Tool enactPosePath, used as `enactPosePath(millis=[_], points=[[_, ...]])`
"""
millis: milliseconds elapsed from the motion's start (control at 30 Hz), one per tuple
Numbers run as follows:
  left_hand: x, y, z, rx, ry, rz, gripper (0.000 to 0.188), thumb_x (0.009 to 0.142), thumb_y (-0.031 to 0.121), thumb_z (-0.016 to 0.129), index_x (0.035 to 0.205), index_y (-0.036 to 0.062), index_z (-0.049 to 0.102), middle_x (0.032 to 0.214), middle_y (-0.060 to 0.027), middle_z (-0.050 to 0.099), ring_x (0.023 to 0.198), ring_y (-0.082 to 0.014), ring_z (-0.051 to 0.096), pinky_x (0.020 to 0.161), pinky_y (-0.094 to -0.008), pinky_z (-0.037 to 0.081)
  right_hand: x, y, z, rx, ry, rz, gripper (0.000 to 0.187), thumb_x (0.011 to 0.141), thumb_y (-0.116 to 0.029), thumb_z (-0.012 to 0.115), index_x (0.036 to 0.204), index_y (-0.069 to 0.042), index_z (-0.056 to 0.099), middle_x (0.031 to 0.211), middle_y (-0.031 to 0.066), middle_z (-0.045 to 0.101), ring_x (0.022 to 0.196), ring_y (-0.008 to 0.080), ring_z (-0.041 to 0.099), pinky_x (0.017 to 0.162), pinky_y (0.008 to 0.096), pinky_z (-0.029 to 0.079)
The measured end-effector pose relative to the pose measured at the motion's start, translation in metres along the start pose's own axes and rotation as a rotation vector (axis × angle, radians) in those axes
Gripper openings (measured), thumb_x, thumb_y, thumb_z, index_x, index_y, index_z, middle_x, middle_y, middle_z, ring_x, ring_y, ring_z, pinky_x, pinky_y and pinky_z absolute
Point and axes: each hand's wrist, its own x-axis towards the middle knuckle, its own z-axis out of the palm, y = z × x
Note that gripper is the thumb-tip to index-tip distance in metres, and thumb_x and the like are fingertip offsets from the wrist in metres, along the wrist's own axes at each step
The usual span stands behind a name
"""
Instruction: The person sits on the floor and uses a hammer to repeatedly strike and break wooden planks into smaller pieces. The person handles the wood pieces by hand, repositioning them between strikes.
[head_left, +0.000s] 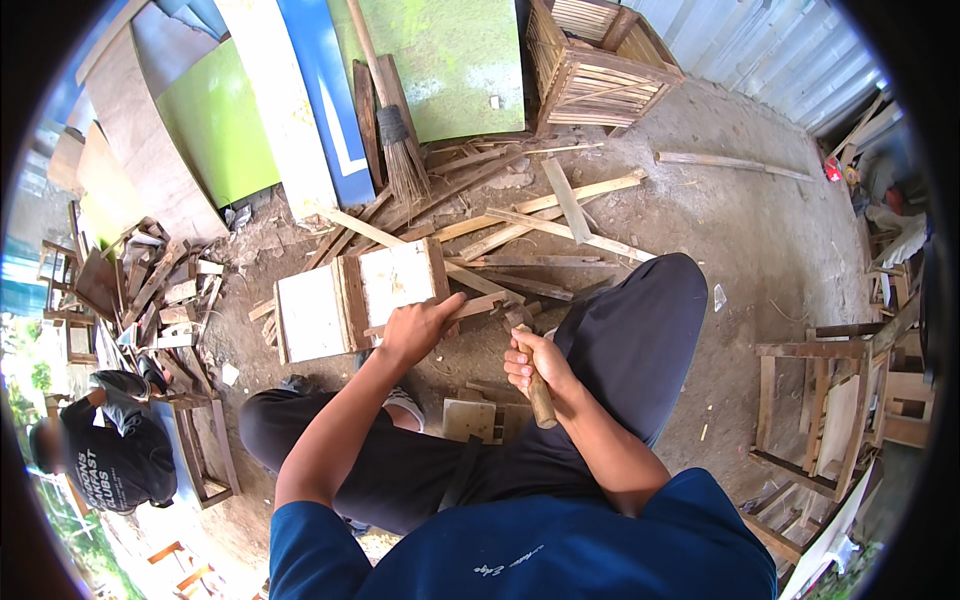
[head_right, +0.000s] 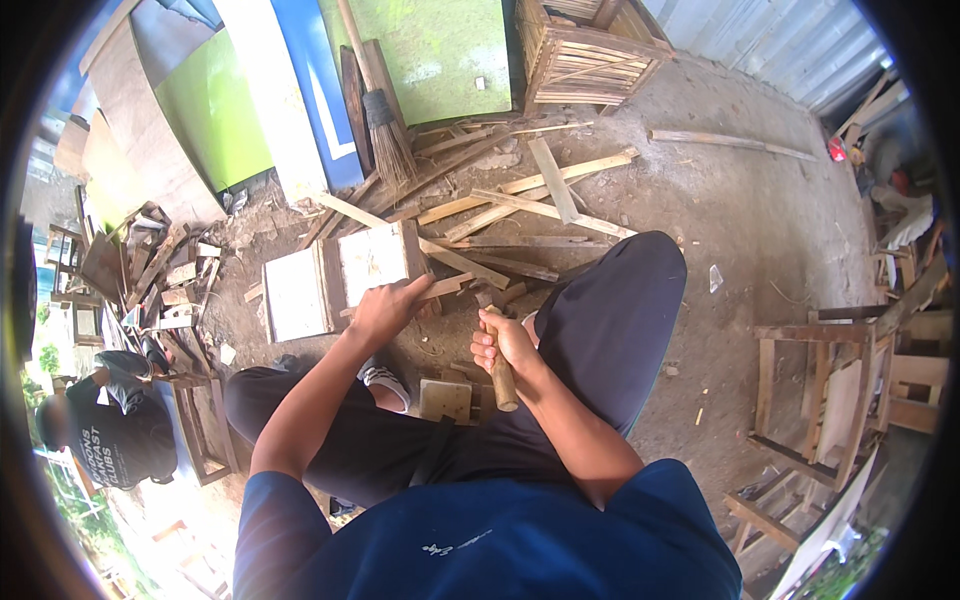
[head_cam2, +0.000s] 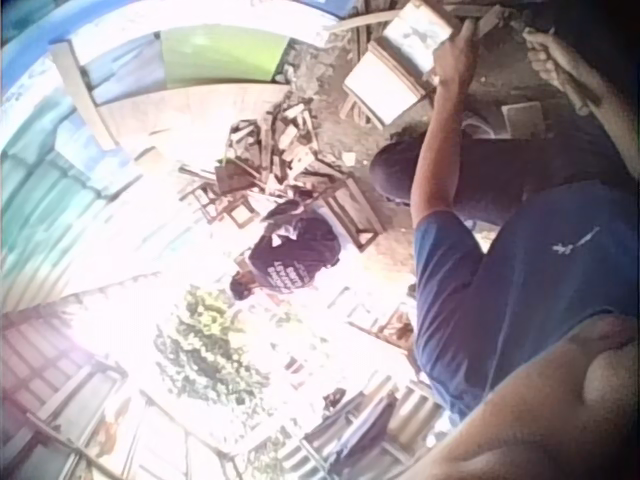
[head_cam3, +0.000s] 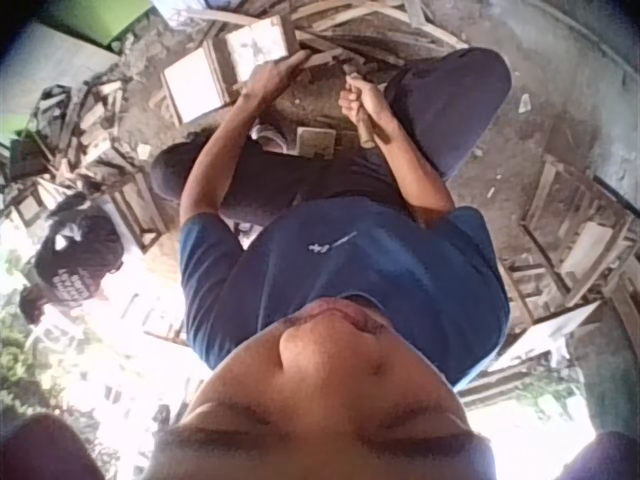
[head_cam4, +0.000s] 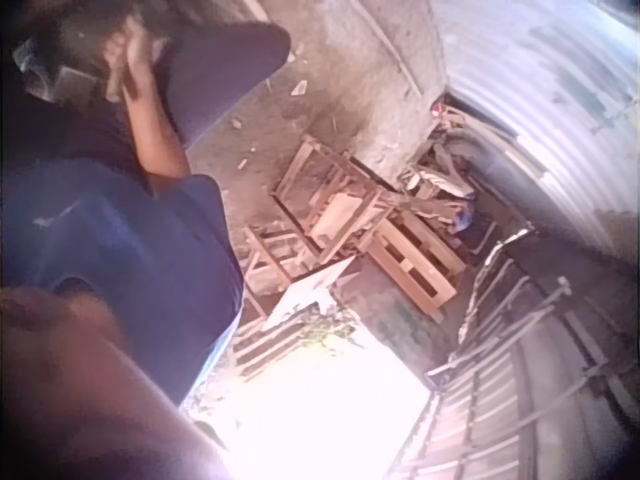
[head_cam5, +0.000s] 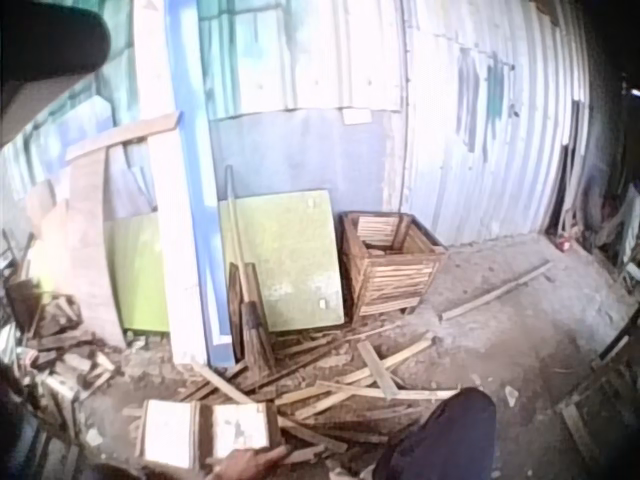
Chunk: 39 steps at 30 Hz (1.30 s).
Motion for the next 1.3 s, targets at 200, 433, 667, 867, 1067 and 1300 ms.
enactPosePath(millis=[200,433,667,867,1067,1300], points=[[0.003,0.012,0.021,0.067,0.047,-0.088,0.043,0.098,0.027,0.063,0.138,0.025,0.046,0.085,-0.018,0.073,0.073,-0.0409,0.073,0.061,-0.0518,0.058,0.0,-0.001,0.011,0.04,-0.046,-0.006,0.023,0.105,-0.028,0.059,0.094,-0.012,0.046,0.062,-0.0054,0.04,0.045,0.0054,0.037,0.039,0.0227,0.035],[0.0,-0.001,0.003,-0.189,0.117,-0.271,0.044,0.101,0.031,0.061,0.139,0.0178,0.045,0.091,-0.0254,0.073,0.078,-0.0486,0.071,0.068,-0.0582,0.056,-0.005,-0.002,0.028,0.064,-0.292,-0.117,0.023,0.107,-0.03,0.054,0.094,-0.012,0.049,0.059,-0.0055,0.04,0.039,0.0058,0.036,0.032,0.024,0.035],[-0.01,-0.01,-0.039,-0.814,0.073,-0.403,0.044,0.1,0.043,0.067,0.111,0.003,0.054,0.078,-0.0253,0.068,0.077,-0.0504,0.067,0.07,-0.0521,0.052,-0.013,-0.017,0.017,-0.041,-0.254,-0.295,0.018,0.107,-0.024,0.056,0.095,-0.012,0.048,0.063,-0.0038,0.043,0.045,0.0075,0.044,0.037,0.0243,0.04],[-0.011,-0.017,-0.031,-0.456,0.149,-0.28,0.045,0.1,0.042,0.067,0.119,0.0036,0.053,0.091,-0.0244,0.07,0.086,-0.0489,0.068,0.076,-0.0526,0.054,-0.001,-0.005,0.023,-0.469,-0.153,-0.269,0.011,0.099,-0.007,0.062,0.102,-0.008,0.052,0.067,-0.0018,0.048,0.049,0.0104,0.047,0.043,0.0282,0.041],[-0.019,-0.041,-0.015,-0.292,0.166,-0.115,0.053,0.104,0.038,0.058,0.145,0.0079,0.048,0.115,-0.0248,0.069,0.101,-0.0468,0.067,0.084,-0.0546,0.055,0.0,0.026,0.015,-0.732,-0.144,-0.393,0.017,0.108,-0.02,0.056,0.102,-0.005,0.05,0.068,-0.001,0.047,0.045,0.0074,0.046,0.037,0.025,0.039],[-0.017,-0.035,-0.012,-0.246,-0.019,-0.161,0.052,0.108,0.048,0.046,0.145,0.0116,0.045,0.097,-0.025,0.072,0.087,-0.0469,0.071,0.077,-0.0557,0.057,0.007,0.021,0.021,-0.839,-0.067,-0.741,0.027,0.112,-0.026,0.049,0.126,-0.003,0.053,0.076,0.0015,0.05,0.049,0.0071,0.044,0.043,0.023,0.04]])
